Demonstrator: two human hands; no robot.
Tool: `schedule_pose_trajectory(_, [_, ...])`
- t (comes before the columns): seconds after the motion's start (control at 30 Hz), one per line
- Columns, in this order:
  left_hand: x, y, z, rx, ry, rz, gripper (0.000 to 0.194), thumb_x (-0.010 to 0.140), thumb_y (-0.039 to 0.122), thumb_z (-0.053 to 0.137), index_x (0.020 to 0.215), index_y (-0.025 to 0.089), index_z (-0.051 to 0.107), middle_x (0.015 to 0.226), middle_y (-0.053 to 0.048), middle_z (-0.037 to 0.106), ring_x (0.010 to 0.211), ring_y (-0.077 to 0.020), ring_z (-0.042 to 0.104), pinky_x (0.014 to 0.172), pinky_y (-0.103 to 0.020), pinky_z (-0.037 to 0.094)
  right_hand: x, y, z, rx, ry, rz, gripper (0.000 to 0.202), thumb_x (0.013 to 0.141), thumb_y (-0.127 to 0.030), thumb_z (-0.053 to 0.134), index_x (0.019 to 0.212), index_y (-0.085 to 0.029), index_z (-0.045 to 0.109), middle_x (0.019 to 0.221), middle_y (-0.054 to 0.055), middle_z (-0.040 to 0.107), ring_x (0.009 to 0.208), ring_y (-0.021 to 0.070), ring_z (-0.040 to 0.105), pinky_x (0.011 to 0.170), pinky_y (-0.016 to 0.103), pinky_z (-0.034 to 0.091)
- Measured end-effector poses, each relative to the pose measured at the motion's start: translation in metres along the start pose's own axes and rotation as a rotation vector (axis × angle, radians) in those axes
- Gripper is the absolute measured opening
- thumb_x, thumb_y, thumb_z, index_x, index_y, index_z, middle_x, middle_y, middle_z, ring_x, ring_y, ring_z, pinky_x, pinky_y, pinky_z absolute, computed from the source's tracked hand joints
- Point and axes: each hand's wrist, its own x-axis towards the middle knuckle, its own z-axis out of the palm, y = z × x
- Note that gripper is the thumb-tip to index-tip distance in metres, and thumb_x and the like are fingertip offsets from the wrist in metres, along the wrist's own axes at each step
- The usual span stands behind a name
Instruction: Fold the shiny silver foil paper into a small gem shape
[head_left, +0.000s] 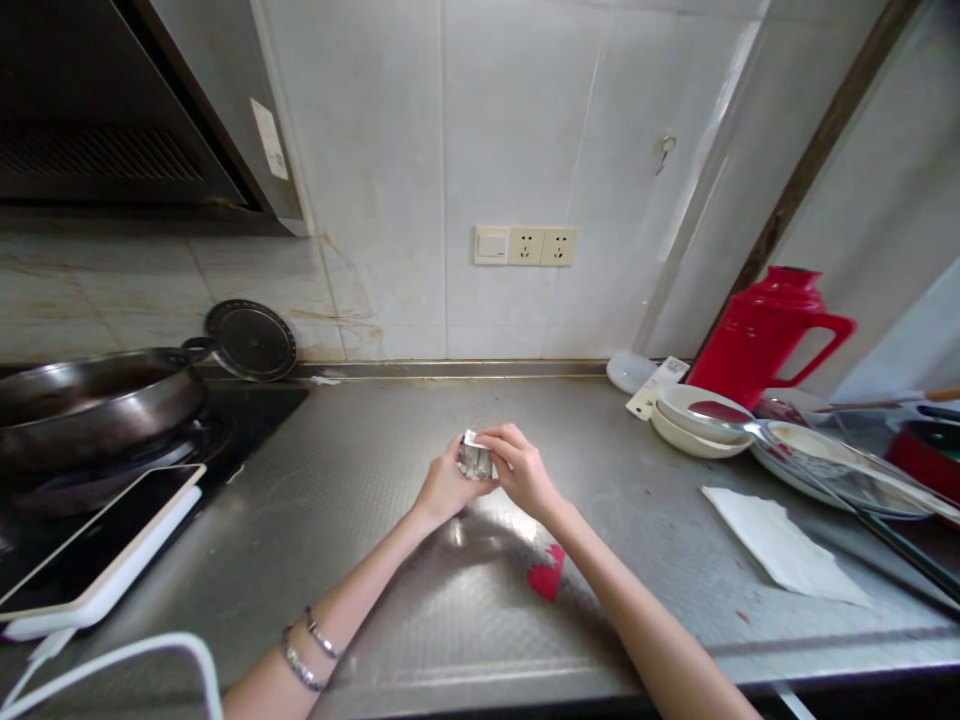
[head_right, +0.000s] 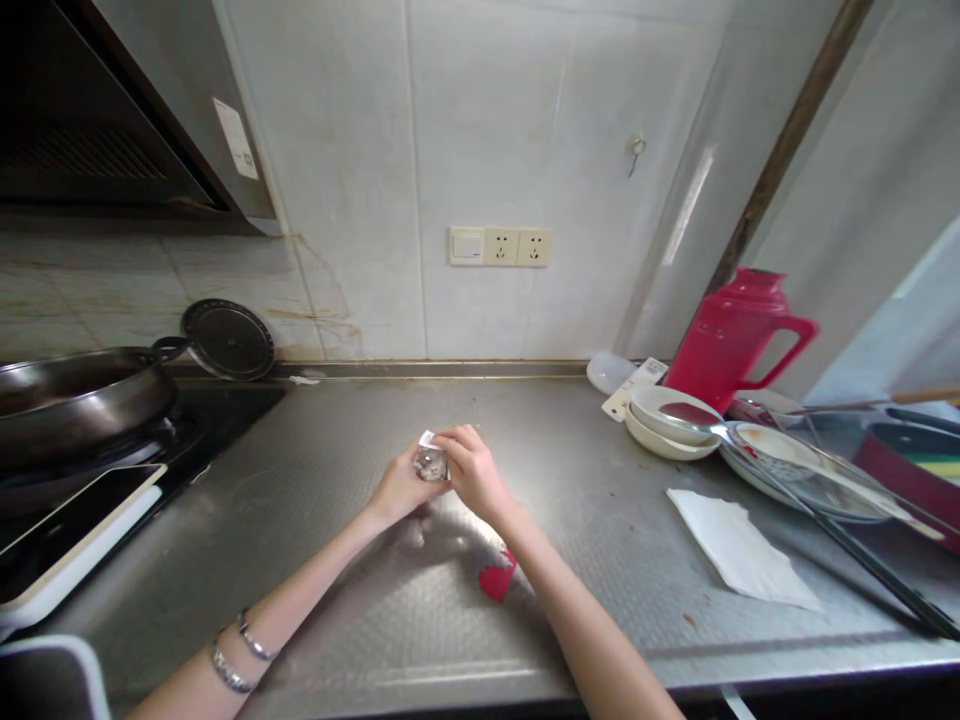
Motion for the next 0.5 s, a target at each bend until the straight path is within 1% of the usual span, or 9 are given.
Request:
schedule_pose_trajectory(0.13, [0.0, 0.006, -0.004, 0.026, 0.004, -0.013, 0.047, 0.057, 0.037, 0.077, 0.096, 0.017, 0.059, 0.078, 0.0, 0.068, 0.07, -0.0163, 0.063, 0.058, -0.022, 0.044, -0.002, -0.001, 0.002, -0.02, -0.068, -0.101, 0.031, 0.092, -0.009, 0.038, 0.104, -0.021, 0.064, 0.095, 0.01, 0.065, 0.086, 0.0204, 0.054, 0.073, 0.036, 0.051])
schedule_pose_trajectory(0.23, [0.002, 0.007, -0.008, -0.019, -0.009, -0.039, 0.041, 0.059, 0.034, 0.075, 0.092, 0.017, 0.058, 0.072, 0.001, 0.066, 0.059, -0.0132, 0.059, 0.051, -0.021, 0.044, -0.003, -0.003, 0.002, -0.024, -0.116, -0.141, 0.034, 0.09, -0.005, 0.037, 0.107, -0.02, 0.063, 0.097, 0.011, 0.065, 0.085, 0.021, 0.053, 0.071, 0.037, 0.051])
schedule_pose_trajectory(0.33, [0.005, 0.004, -0.01, -0.075, -0.029, -0.081, 0.037, 0.06, 0.032, 0.074, 0.09, 0.017, 0.057, 0.068, 0.003, 0.063, 0.049, -0.0103, 0.055, 0.043, -0.019, 0.042, -0.002, -0.007, 0.001, -0.026, -0.157, -0.173, 0.037, 0.087, -0.002, 0.036, 0.108, -0.019, 0.062, 0.097, 0.011, 0.065, 0.085, 0.0211, 0.054, 0.072, 0.037, 0.051])
schedule_pose_trajectory(0.4, [0.007, 0.002, -0.012, -0.099, -0.032, -0.095, 0.036, 0.059, 0.029, 0.073, 0.088, 0.017, 0.055, 0.067, 0.004, 0.061, 0.048, -0.0102, 0.055, 0.039, -0.018, 0.041, -0.001, -0.01, 0.001, -0.017, -0.179, -0.188, 0.037, 0.087, -0.002, 0.036, 0.106, -0.019, 0.062, 0.096, 0.011, 0.066, 0.085, 0.0206, 0.055, 0.072, 0.037, 0.052])
schedule_pose_trajectory(0.5, [0.008, 0.0, -0.015, -0.12, -0.04, -0.081, 0.037, 0.057, 0.027, 0.073, 0.087, 0.017, 0.052, 0.07, 0.002, 0.061, 0.05, -0.0114, 0.056, 0.038, -0.02, 0.044, -0.001, -0.013, 0.003, 0.02, -0.214, -0.189, 0.036, 0.087, -0.002, 0.036, 0.103, -0.02, 0.063, 0.094, 0.009, 0.066, 0.085, 0.0198, 0.056, 0.073, 0.035, 0.052])
